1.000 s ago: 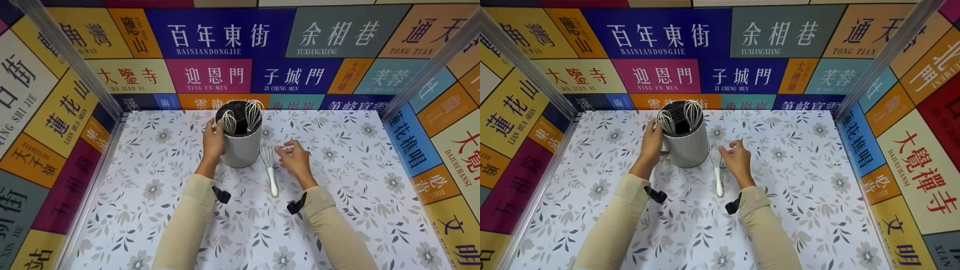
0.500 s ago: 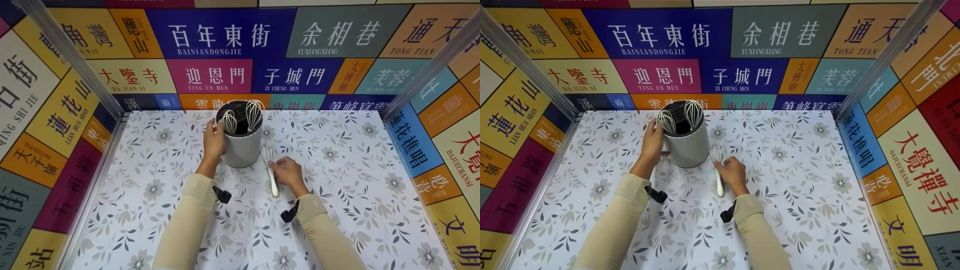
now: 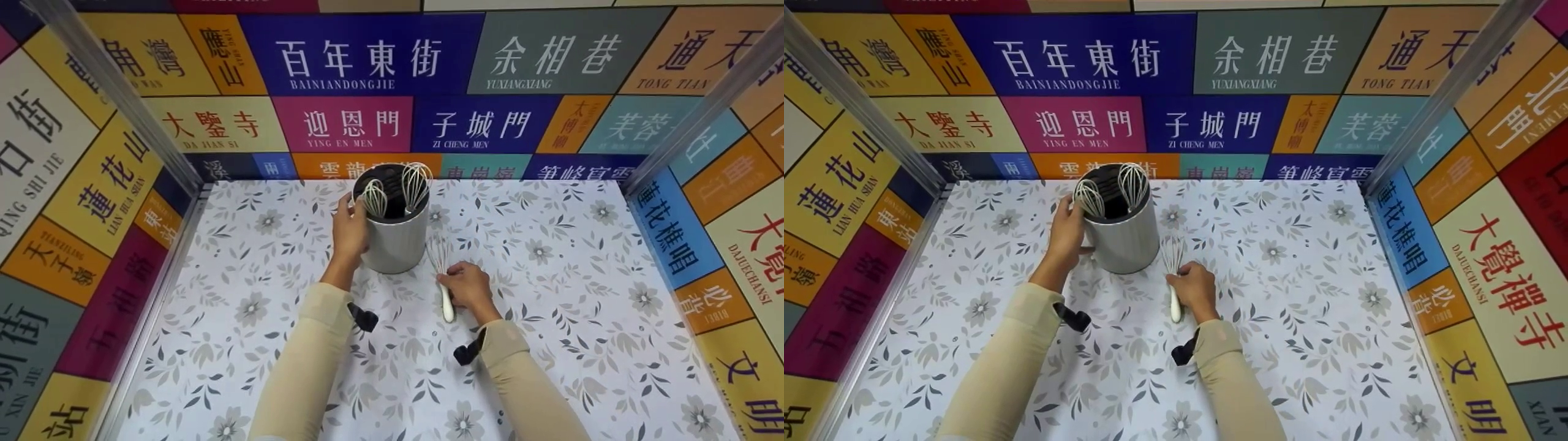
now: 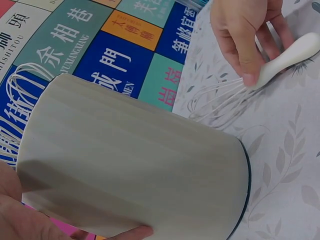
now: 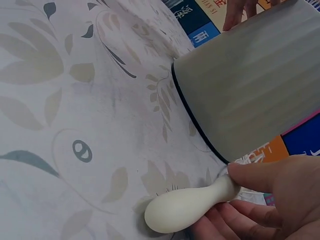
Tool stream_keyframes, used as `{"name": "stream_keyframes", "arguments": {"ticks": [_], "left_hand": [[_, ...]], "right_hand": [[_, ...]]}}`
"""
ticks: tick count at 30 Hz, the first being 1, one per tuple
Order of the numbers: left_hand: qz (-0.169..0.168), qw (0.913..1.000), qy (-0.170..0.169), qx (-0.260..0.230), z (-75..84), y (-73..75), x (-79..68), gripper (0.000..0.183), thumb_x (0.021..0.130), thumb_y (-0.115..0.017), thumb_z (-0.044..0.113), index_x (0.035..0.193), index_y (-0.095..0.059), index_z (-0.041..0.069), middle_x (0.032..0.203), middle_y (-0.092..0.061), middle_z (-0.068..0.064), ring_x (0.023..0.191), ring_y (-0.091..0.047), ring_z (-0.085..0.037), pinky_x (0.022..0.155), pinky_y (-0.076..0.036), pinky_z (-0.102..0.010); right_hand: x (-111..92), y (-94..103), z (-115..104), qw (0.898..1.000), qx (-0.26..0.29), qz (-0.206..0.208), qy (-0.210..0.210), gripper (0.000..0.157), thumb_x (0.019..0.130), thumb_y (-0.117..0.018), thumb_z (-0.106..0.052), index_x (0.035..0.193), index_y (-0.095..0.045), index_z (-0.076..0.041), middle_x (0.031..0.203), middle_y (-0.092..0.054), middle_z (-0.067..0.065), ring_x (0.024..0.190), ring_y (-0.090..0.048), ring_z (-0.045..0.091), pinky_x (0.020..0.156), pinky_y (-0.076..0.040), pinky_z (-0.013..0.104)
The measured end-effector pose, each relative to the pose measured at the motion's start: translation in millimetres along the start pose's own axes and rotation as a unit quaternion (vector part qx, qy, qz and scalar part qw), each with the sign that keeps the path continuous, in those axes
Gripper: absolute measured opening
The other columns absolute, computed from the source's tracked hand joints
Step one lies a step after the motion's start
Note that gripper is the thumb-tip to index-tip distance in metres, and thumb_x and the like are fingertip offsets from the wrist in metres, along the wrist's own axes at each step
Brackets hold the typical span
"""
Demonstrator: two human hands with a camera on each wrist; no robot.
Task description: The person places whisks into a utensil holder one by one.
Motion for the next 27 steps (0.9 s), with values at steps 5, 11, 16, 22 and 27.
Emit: {"name": "stream_keyframes", "arguments": {"ticks": [5, 11, 16, 22, 27], "left_hand": [[0.000, 1.0000, 0.001, -0.002, -1.7, -0.3, 0.8, 0.053, 0.108, -0.044, 0.043, 0.154, -0.042, 0.018, 0.140, -0.055, -0.018, 0.117, -0.058, -0.030, 0.062, -0.053, -0.041], [0.004, 1.0000, -0.002, 0.000, -2.2, 0.2, 1.6, 0.053, 0.108, -0.044, 0.042, 0.154, -0.043, 0.016, 0.141, -0.055, -0.019, 0.123, -0.056, -0.031, 0.080, -0.056, -0.047], [0.004, 1.0000, -0.004, 0.002, -1.8, 0.9, 1.8, 0.054, 0.108, -0.044, 0.041, 0.155, -0.042, 0.015, 0.145, -0.053, -0.020, 0.131, -0.053, -0.033, 0.095, -0.053, -0.052], [0.002, 1.0000, -0.003, -0.002, -2.0, 0.1, 2.6, 0.055, 0.107, -0.044, 0.042, 0.155, -0.041, 0.016, 0.144, -0.053, -0.020, 0.127, -0.055, -0.033, 0.087, -0.056, -0.052], [0.002, 1.0000, -0.007, -0.004, -0.8, -0.4, 2.9, 0.055, 0.107, -0.045, 0.041, 0.155, -0.041, 0.015, 0.143, -0.054, -0.021, 0.125, -0.055, -0.032, 0.088, -0.055, -0.049]], "right_hand": [[0, -11.5, 13, 0.987, 0.124, -0.082, -0.066, 0.040, 0.093, -0.074, -0.027, 0.126, -0.064, -0.007, 0.106, -0.072, 0.011, 0.076, -0.070, 0.018, 0.061, -0.060, 0.035], [-3, -14.2, 15, 0.963, 0.213, -0.126, -0.110, 0.047, 0.096, -0.070, -0.026, 0.137, -0.054, -0.009, 0.098, -0.074, 0.013, 0.075, -0.071, 0.018, 0.065, -0.060, 0.035], [-4, -6.0, 5, 0.957, 0.240, -0.126, -0.107, 0.052, 0.096, -0.071, -0.026, 0.140, -0.049, -0.008, 0.105, -0.073, 0.013, 0.077, -0.071, 0.018, 0.067, -0.060, 0.033], [-9, 9.8, -25, 0.956, 0.259, -0.112, -0.077, 0.055, 0.097, -0.070, -0.026, 0.143, -0.047, -0.007, 0.118, -0.068, 0.012, 0.096, -0.072, 0.025, 0.075, -0.062, 0.036], [-14, 24.5, -55, 0.954, 0.278, -0.107, -0.042, 0.049, 0.097, -0.070, -0.027, 0.137, -0.049, -0.010, 0.112, -0.068, 0.004, 0.098, -0.071, 0.027, 0.076, -0.062, 0.039]]}}
Point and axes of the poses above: each hand's wrist, its own x-axis towards the middle knuckle, its own y-axis out of the back of the hand, z = x × y, the point moved 9 cm from there along x, towards the middle knuckle
